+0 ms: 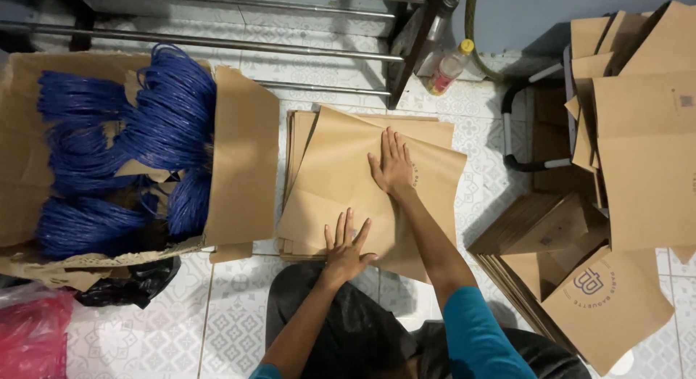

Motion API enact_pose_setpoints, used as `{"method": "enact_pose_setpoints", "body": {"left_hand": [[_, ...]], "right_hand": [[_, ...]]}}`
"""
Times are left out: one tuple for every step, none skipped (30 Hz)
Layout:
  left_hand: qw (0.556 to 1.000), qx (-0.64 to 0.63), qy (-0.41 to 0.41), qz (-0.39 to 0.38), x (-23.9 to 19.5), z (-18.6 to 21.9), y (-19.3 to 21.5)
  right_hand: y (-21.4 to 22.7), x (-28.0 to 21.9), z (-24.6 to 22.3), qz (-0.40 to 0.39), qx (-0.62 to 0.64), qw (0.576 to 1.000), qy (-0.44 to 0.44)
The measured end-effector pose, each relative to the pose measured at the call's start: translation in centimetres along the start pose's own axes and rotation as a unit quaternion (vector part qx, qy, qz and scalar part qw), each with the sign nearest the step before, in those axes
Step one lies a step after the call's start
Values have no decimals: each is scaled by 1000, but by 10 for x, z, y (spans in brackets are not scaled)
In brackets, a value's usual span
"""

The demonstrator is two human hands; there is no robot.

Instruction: The person sits on the floor and folds flat brown paper bags into their final shape. They pick up a bag, fold the sides and bottom to create the bag structure, and then place the finished bag onto a stack. This process is repeated for multiple bags.

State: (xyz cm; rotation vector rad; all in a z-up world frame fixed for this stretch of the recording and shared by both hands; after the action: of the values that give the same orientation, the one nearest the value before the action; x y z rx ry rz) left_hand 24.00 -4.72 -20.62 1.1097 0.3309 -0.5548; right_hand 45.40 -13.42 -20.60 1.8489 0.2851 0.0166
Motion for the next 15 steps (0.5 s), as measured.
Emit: {"method": "enact_pose_setpoints", "body": {"left_hand": [[1000,3,2,1,0,0,0],[1000,5,3,2,0,1,-1],[1000,5,2,4,0,0,0],[1000,11,4,3,0,0,0],[1000,16,6,1,0,0,-1],[1000,14,6,5,-3,1,-1],[1000,18,4,11,-5,4,0],[1000,22,4,19,-6,4,4],[999,21,5,25,-3,0,-5],[997,21,-8,76,-1,0,-6],[991,21,-20,127,1,1,-7],[991,20,-23,129,0,2,-9],[986,23,-27,165,-3,4,-4],[978,25,-29,203,-7,6,1],[978,24,-29,206,-11,10,1]], "right_hand": [[4,2,-1,5,14,1000,-9],[8,4,0,10,28,999,-18],[5,8,4,13,26,999,-17],[3,11,9,23,10,1000,-17],[1,14,14,32,-7,999,-18],[-5,18,27,34,-9,999,-15],[5,21,41,113,-41,993,-16],[15,26,50,193,-71,978,-14],[13,32,64,197,-72,978,-9],[7,40,83,170,-85,982,-20],[1,46,103,143,-98,984,-31],[5,48,113,145,-100,984,-32],[1,50,122,114,-92,989,-20],[-2,53,129,83,-83,993,-6],[-4,52,137,85,-85,993,-4]]}}
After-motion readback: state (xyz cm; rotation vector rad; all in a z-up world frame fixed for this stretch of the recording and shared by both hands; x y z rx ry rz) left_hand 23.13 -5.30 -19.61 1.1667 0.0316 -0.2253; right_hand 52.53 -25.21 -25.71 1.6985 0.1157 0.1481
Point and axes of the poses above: each hand's wrist, its own x-axis towards the middle knuckle, its own y-axis out of the back of the hand, z = x × y, the point moved 10 cm from there along x, towards the middle knuckle, and after that the axes turned 4 degrees about z, right-handed, at the moved point
